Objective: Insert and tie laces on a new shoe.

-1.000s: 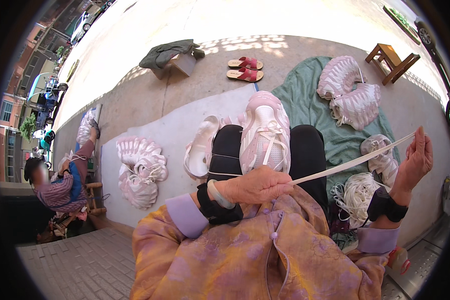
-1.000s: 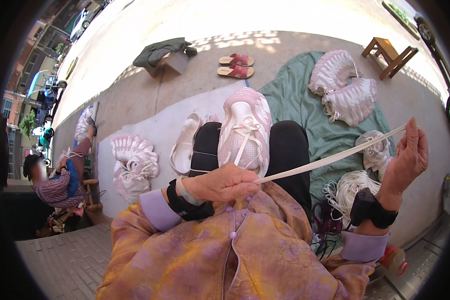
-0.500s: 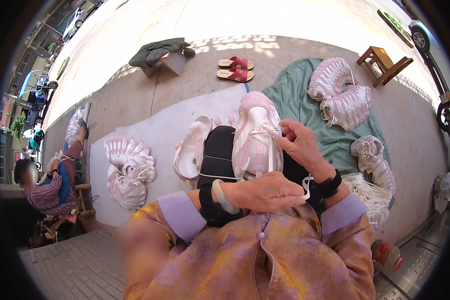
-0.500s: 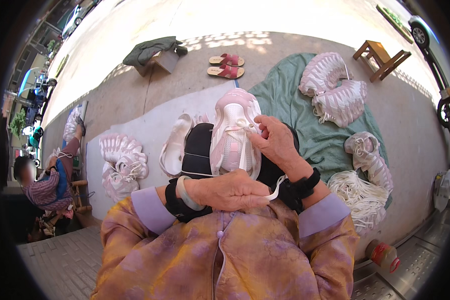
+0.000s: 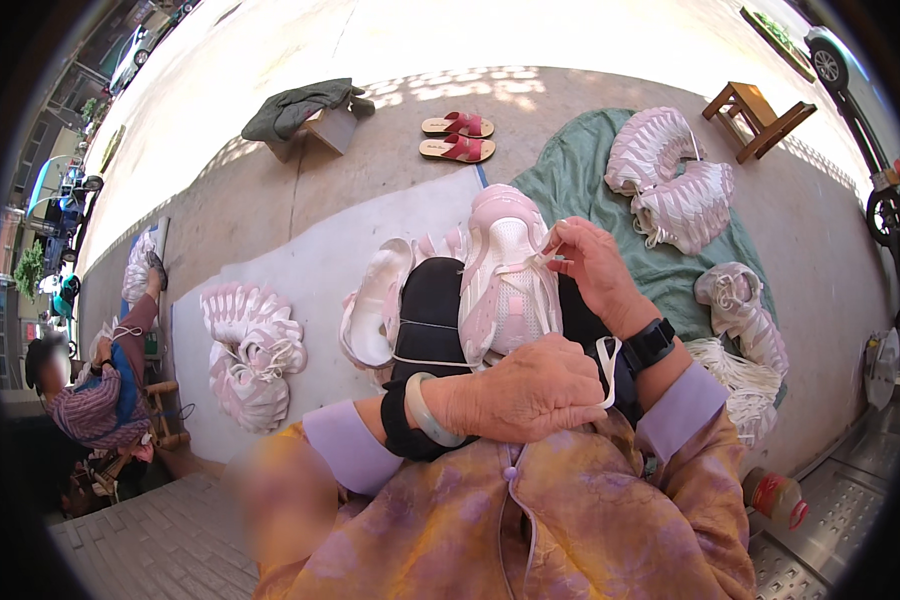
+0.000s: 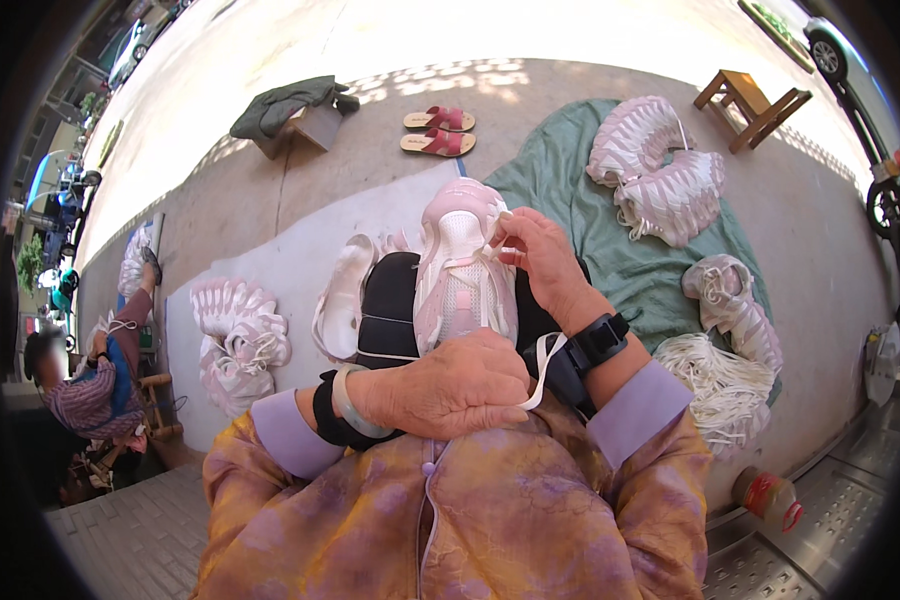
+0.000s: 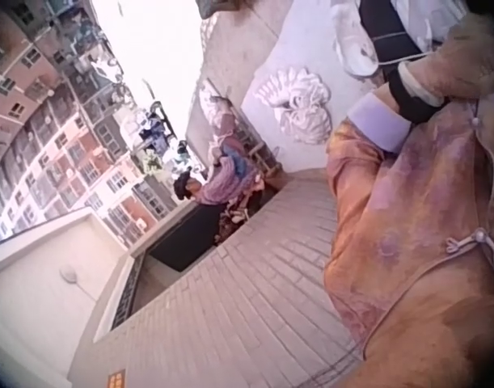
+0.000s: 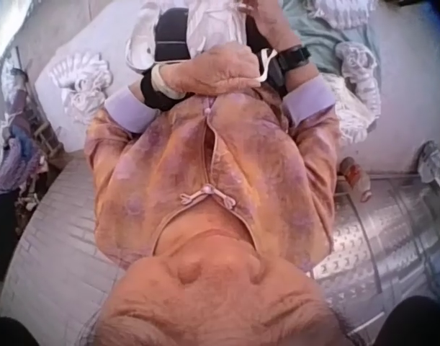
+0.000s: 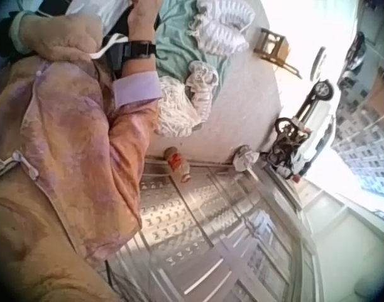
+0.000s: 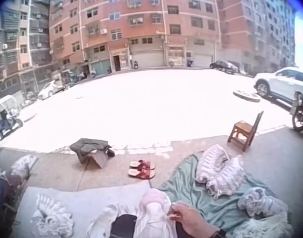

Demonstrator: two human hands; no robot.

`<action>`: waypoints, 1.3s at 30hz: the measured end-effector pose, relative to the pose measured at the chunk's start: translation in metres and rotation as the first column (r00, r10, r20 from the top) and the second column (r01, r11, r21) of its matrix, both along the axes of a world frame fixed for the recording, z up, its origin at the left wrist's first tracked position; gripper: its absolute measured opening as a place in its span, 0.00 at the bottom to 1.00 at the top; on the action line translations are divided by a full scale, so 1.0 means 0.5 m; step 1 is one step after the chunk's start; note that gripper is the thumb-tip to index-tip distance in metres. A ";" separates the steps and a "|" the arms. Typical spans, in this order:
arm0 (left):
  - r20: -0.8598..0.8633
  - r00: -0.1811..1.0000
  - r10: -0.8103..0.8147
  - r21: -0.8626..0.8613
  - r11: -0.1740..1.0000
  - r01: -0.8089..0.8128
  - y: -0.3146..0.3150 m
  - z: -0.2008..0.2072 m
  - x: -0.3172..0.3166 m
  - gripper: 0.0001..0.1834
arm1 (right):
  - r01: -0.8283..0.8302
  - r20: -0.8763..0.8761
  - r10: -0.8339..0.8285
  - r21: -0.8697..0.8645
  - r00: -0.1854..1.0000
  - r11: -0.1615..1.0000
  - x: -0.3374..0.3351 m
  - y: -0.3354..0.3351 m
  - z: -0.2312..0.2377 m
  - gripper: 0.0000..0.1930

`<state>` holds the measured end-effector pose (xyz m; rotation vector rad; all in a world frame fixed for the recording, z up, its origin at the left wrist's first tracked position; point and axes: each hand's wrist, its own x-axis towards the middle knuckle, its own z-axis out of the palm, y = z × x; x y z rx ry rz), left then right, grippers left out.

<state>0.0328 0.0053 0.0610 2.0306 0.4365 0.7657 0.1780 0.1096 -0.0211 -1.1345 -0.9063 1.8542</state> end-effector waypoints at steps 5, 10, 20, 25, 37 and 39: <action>-0.023 1.000 -0.002 0.035 0.999 0.003 0.003 0.019 -0.001 0.10 | -0.063 0.102 0.045 0.179 0.994 0.982 0.016 0.000 -0.017 0.08; -0.146 0.989 -0.039 -0.009 0.999 0.038 -0.001 0.025 -0.007 0.09 | -0.217 0.029 0.215 0.086 0.976 0.972 0.040 0.014 -0.007 0.10; -0.088 0.996 -0.024 -0.035 0.999 0.021 0.002 0.025 0.004 0.10 | -0.266 0.042 0.263 0.077 0.964 0.961 0.042 0.007 0.000 0.05; -0.066 0.998 0.003 -0.084 0.996 -0.008 0.003 0.025 0.010 0.12 | -0.140 0.352 0.002 0.365 0.936 0.920 0.037 0.005 -0.042 0.02; -0.085 0.996 -0.015 -0.094 0.996 0.007 0.003 0.026 -0.003 0.12 | -0.164 -0.072 0.168 0.055 0.983 0.985 0.029 0.023 -0.003 0.05; -0.091 0.996 -0.010 -0.095 0.995 0.001 0.002 0.027 -0.005 0.12 | -0.258 -0.093 0.261 0.043 0.961 0.965 0.051 0.039 -0.001 0.06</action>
